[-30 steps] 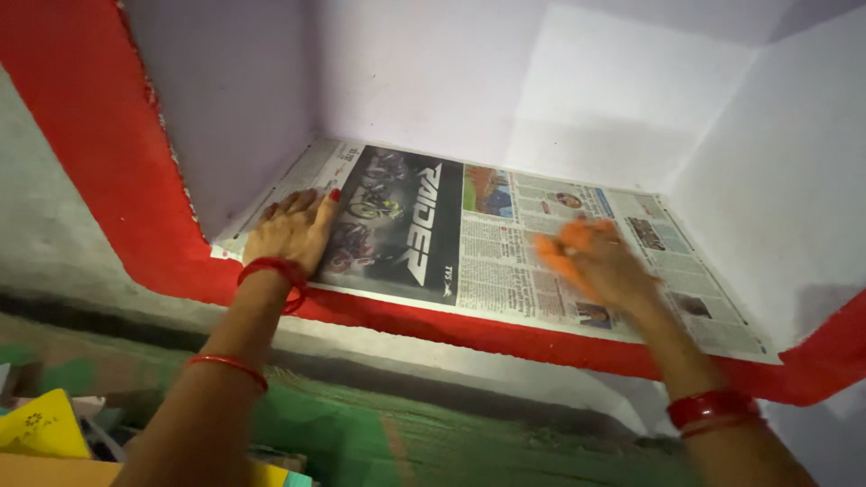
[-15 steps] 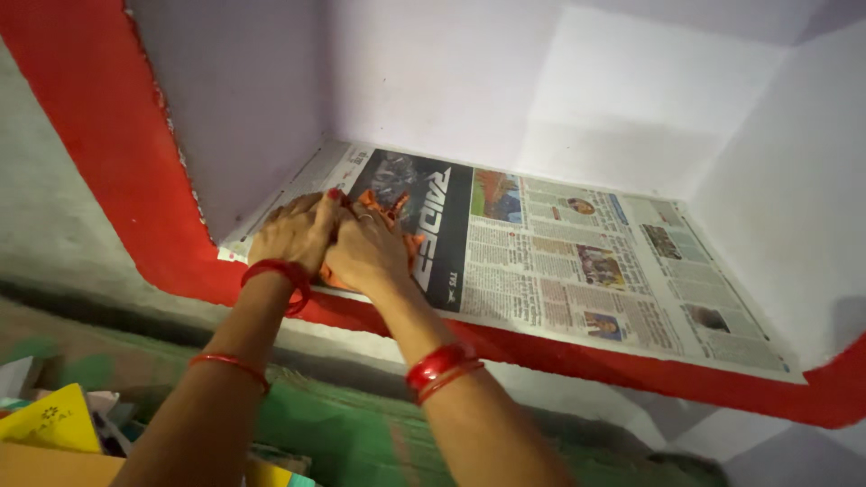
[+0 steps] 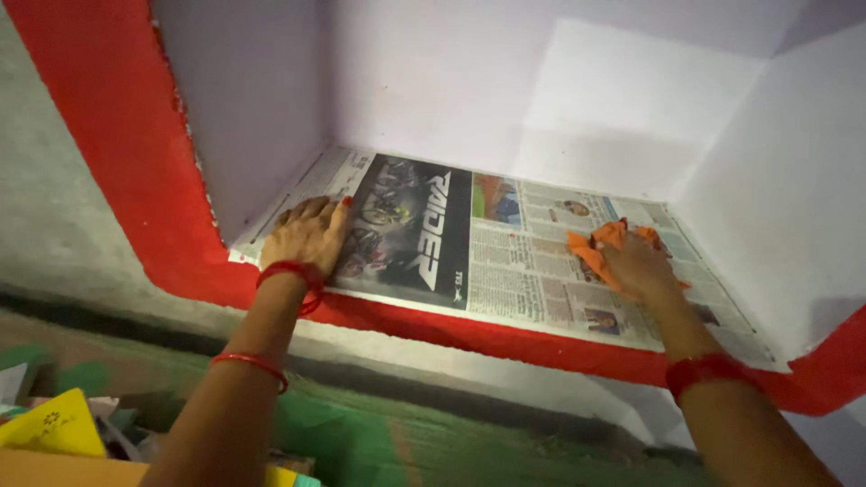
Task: The person wipes a shelf surface covered with newspaper using a cloth and then cleans a notebook before placing it back on the shelf.
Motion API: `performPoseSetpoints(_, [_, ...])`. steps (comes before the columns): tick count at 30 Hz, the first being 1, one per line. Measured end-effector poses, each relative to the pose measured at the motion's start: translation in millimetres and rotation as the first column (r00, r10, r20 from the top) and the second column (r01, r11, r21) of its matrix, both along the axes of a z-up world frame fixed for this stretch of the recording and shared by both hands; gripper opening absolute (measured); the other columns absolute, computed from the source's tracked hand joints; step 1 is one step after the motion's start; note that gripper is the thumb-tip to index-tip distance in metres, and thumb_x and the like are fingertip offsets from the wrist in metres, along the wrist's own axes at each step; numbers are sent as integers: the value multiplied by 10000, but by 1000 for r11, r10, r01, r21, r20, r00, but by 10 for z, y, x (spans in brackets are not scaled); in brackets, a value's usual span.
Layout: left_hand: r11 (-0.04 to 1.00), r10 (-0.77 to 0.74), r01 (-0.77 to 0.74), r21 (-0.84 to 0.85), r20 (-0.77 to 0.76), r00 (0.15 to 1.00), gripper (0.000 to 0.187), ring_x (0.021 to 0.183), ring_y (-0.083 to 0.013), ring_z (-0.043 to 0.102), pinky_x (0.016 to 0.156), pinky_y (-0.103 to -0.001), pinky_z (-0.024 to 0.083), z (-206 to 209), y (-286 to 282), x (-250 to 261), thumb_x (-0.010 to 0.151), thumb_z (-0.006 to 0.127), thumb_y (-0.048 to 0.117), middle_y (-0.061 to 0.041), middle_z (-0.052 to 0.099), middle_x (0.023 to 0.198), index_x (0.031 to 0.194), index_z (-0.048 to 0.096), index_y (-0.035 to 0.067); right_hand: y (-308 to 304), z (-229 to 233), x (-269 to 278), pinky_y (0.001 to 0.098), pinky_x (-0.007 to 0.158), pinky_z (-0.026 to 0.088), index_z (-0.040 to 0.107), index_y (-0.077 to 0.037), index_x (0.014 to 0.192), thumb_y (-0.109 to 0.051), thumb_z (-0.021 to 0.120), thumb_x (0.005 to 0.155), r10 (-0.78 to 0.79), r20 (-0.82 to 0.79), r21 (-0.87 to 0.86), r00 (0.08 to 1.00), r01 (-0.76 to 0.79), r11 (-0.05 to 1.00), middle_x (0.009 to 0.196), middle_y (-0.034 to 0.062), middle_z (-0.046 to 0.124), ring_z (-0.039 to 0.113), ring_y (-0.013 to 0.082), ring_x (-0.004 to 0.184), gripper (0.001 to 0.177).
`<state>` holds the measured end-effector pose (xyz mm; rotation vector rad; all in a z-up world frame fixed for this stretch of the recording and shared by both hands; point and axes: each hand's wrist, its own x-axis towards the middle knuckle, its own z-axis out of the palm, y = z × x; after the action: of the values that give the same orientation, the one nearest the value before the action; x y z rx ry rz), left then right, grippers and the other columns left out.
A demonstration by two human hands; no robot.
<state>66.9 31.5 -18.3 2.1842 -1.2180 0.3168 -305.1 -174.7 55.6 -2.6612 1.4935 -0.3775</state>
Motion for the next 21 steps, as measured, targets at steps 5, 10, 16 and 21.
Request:
performPoseSetpoints(5, [999, -14, 12, 44, 57, 998, 594, 1408, -309, 450, 1181, -429, 326, 101, 95, -117, 1051, 210, 466, -44, 500, 1541, 1434, 556, 172, 486, -68, 862, 586, 1038, 454, 624, -191, 1047, -565, 484, 952, 177, 95, 113, 980, -187, 976, 1053, 82, 647, 640, 297, 1061, 410])
performPoseSetpoints(10, [999, 16, -14, 42, -41, 999, 573, 1396, -301, 449, 1187, -433, 308, 116, 68, -108, 1053, 207, 435, -78, 489, 1519, 1492, 463, 169, 1011, -268, 2344, 504, 1151, 415, 639, -239, 1281, -584, 548, 959, 515, -82, -35, 854, -518, 854, 1350, -9, 638, 528, 248, 1332, 480])
performPoseSetpoints(16, [991, -1, -23, 130, 181, 983, 569, 1402, -292, 445, 1173, -433, 315, -4, -17, 11, 1062, 181, 412, -91, 460, 1545, 1496, 434, 145, 762, -140, 2582, 630, 1273, 158, 550, -328, 1453, -540, 512, 911, 546, -198, -24, 814, -561, 827, 1556, -53, 486, 315, 254, 1525, 583])
performPoseSetpoints(21, [987, 42, -55, 152, 88, 995, 578, 1415, -275, 432, 1182, -415, 309, 66, 9, -67, 1063, 174, 448, -40, 448, 1562, 1486, 450, 166, 154, 24, 1738, 587, 1140, 307, 643, -149, 1297, -700, 447, 943, 301, 24, 41, 953, -302, 952, 1406, 84, 549, 354, 361, 1400, 683])
